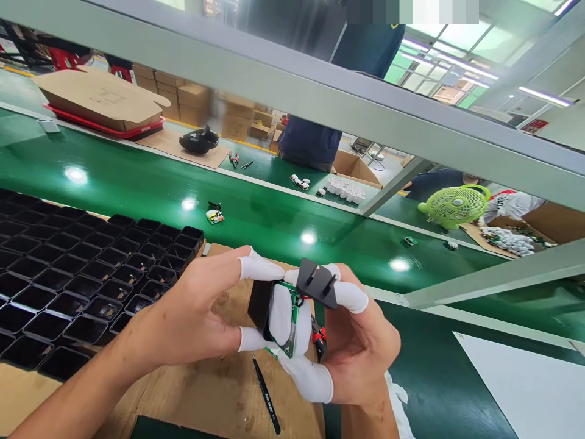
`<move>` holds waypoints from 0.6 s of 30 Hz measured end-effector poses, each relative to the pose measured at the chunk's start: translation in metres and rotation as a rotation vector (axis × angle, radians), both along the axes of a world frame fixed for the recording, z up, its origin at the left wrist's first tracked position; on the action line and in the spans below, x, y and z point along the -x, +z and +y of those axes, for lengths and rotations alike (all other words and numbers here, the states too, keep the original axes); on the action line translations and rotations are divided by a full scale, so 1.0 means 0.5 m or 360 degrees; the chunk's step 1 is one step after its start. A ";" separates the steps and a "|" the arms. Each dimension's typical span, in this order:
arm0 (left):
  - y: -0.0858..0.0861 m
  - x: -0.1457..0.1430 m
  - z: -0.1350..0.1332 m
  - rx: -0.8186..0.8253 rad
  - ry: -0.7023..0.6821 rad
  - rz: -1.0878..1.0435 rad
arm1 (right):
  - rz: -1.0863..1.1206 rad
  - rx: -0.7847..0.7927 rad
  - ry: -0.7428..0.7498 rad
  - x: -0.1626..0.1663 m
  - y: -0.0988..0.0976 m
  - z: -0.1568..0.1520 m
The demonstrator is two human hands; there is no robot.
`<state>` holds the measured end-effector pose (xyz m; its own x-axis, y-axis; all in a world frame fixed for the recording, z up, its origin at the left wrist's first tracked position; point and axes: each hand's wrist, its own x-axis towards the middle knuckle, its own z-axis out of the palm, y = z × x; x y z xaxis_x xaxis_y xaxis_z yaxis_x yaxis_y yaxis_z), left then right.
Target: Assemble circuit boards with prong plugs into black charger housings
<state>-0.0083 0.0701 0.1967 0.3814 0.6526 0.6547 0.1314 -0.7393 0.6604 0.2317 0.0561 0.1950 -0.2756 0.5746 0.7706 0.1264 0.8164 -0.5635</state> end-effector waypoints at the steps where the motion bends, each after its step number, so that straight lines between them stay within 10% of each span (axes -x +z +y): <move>1: 0.000 0.000 0.000 -0.0003 -0.0007 -0.0022 | -0.0009 -0.0007 -0.0017 0.001 0.001 0.000; 18: -0.019 -0.008 0.016 0.0060 -0.0010 -0.0134 | 0.0347 0.0233 0.0079 -0.001 0.024 -0.021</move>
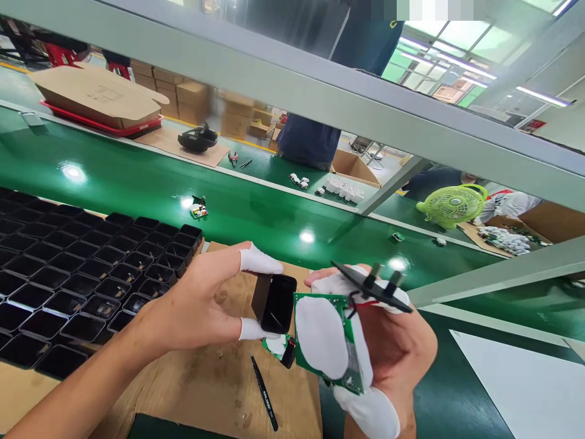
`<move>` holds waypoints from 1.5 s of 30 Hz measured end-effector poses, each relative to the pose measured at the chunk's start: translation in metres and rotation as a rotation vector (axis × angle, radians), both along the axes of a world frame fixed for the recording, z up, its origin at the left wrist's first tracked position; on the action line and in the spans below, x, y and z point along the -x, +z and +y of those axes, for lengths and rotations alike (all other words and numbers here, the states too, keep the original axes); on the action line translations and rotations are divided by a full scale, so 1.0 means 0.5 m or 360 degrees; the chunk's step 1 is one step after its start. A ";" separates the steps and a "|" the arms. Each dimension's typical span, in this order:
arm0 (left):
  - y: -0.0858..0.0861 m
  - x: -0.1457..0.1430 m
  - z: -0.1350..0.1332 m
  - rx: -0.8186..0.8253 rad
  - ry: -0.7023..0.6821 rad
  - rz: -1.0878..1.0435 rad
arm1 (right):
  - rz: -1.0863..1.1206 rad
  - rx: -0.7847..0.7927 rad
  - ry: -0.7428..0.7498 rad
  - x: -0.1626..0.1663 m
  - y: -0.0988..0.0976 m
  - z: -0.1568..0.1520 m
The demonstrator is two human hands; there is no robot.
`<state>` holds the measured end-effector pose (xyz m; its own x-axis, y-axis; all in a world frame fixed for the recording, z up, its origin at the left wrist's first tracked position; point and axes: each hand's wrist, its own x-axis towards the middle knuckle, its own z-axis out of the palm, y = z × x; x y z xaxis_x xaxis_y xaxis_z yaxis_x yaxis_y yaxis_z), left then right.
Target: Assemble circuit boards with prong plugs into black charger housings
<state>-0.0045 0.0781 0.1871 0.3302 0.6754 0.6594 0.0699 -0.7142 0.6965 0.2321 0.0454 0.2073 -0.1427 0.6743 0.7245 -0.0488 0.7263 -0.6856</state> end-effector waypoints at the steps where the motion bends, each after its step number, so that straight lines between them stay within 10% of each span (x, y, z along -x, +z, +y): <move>1: 0.001 -0.001 -0.001 -0.0015 -0.0009 -0.0004 | -0.0017 0.0034 0.0051 -0.002 0.001 0.000; 45: 0.002 -0.001 -0.005 0.0031 -0.0042 0.0027 | -0.0629 -0.0061 -0.0123 -0.003 0.004 0.017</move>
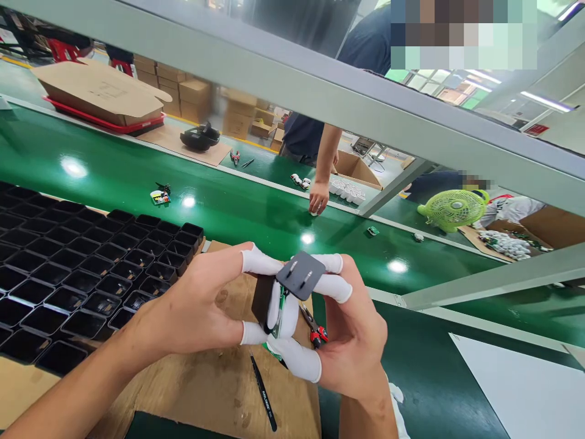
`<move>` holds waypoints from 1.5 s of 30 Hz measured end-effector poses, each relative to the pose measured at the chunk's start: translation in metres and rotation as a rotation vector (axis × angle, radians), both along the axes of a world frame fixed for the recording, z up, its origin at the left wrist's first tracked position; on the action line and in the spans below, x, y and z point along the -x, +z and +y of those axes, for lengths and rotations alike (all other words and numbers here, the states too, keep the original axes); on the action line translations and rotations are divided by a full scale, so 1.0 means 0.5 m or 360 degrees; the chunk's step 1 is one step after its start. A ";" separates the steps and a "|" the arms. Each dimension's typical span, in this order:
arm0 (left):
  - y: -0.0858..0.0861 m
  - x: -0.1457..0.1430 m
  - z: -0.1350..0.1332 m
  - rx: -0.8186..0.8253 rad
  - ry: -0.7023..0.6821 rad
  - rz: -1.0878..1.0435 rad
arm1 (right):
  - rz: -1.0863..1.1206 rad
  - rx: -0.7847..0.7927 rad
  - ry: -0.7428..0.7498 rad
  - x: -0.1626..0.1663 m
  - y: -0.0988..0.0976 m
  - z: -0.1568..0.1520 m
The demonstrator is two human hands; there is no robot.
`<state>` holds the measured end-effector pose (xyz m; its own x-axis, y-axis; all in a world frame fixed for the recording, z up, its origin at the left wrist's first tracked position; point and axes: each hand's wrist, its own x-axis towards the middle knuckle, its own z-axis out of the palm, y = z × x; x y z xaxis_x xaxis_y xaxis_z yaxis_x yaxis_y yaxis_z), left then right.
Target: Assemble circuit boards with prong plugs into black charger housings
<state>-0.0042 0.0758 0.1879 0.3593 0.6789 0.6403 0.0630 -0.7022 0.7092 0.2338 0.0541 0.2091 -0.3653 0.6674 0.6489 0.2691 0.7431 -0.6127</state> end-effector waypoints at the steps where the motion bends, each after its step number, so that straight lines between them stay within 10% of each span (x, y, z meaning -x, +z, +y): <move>1: -0.001 0.001 0.001 0.0014 0.0000 0.0001 | -0.0021 0.0025 -0.0012 0.001 0.003 0.000; 28: -0.057 -0.020 0.018 0.0204 0.0026 -0.0318 | 0.0032 0.0186 -0.0218 0.008 -0.006 -0.026; 38: -0.097 -0.009 -0.204 0.0279 0.0382 -0.0470 | -0.0372 -0.0479 -0.0331 0.058 -0.089 -0.215; 45: -0.171 0.018 -0.379 0.0401 0.0677 -0.0450 | 0.0047 -0.0171 -0.0324 0.118 -0.175 -0.362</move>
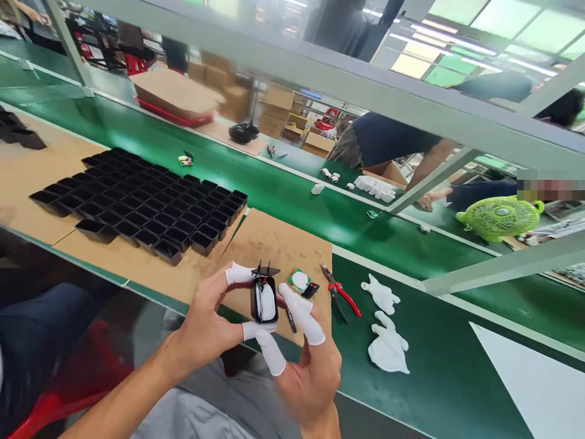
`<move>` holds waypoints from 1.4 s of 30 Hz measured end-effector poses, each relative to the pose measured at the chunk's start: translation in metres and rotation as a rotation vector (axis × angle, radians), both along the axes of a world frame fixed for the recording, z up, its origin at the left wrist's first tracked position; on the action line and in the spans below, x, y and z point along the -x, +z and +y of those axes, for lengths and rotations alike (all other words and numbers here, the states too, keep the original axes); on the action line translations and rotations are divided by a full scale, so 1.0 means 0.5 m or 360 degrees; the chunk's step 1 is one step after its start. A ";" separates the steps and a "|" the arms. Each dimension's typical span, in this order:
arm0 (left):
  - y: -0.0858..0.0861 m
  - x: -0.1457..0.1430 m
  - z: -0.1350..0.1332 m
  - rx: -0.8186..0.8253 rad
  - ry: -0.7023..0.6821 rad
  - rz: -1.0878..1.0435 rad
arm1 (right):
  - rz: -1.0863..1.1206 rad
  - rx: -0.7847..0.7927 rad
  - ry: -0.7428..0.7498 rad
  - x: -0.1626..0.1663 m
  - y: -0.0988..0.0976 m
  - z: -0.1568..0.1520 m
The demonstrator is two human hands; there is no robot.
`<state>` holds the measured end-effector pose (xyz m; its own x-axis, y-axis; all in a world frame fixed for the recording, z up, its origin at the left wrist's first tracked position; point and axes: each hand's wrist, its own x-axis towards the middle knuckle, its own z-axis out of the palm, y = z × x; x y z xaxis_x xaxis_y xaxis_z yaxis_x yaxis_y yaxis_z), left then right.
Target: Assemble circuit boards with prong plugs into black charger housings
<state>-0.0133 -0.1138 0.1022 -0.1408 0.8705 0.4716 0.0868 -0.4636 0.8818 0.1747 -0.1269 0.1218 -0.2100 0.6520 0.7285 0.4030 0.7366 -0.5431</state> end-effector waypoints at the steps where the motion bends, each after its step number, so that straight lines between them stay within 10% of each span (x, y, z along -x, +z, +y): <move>1: -0.011 0.003 -0.021 -0.0012 0.0025 0.0025 | 0.0006 0.0050 -0.0004 0.009 -0.011 -0.018; 11: -0.104 0.012 -0.147 -0.0046 0.0301 0.0192 | 0.0227 0.0382 -0.0099 0.084 -0.100 -0.133; 24: -0.139 -0.030 -0.149 -0.0179 0.0540 0.0423 | 0.0385 0.0572 -0.0189 0.089 -0.151 -0.135; 33: -0.126 -0.042 -0.127 0.0210 0.0291 0.0215 | 0.2063 0.1705 -0.0287 0.101 -0.189 -0.097; 42: -0.095 -0.053 -0.117 0.0263 0.0135 0.0113 | 0.2549 0.2062 0.0001 0.103 -0.181 -0.087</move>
